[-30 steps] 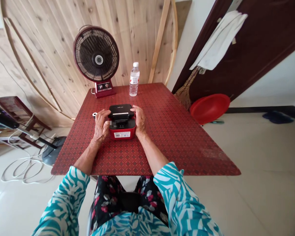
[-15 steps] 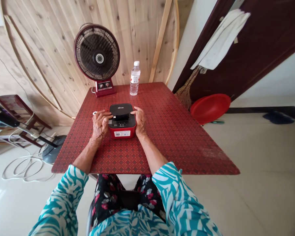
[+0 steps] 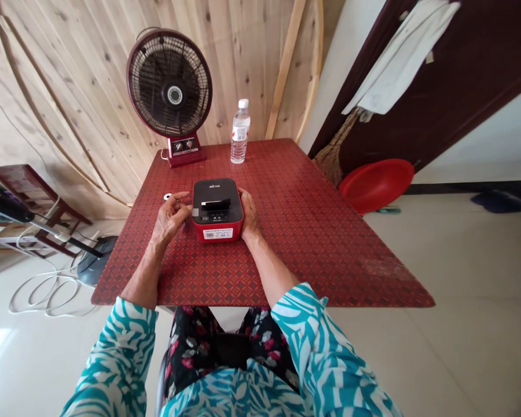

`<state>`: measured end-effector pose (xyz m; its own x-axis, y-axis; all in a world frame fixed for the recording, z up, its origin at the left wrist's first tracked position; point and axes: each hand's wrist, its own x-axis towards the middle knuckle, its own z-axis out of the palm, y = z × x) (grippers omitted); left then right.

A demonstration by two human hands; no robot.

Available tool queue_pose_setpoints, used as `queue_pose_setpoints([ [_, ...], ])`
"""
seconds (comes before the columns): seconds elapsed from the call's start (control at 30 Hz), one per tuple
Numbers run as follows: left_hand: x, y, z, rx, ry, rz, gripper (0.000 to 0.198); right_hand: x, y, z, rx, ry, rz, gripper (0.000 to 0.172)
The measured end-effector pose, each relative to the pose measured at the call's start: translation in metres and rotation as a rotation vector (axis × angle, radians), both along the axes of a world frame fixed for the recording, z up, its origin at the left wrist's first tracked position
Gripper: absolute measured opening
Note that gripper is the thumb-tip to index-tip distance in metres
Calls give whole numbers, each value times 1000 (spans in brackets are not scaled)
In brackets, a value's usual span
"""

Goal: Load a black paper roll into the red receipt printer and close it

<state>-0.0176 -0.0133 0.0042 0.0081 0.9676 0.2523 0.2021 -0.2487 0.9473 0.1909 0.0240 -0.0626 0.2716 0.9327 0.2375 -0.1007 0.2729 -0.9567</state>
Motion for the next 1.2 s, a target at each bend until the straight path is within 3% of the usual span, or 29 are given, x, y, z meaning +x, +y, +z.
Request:
queue_pose_setpoints([
  [0.13,4,-1,-1,-117,-72,-89,58,1,0,1,5,-3,7,52],
  [0.53,5,0,-2,-353,-367,-173,75,-1,5,-2,7,14,-25,50],
  [1.2,9,1,0,-503,-491,-208,68,-3,4,-3,-1,81,3,45],
])
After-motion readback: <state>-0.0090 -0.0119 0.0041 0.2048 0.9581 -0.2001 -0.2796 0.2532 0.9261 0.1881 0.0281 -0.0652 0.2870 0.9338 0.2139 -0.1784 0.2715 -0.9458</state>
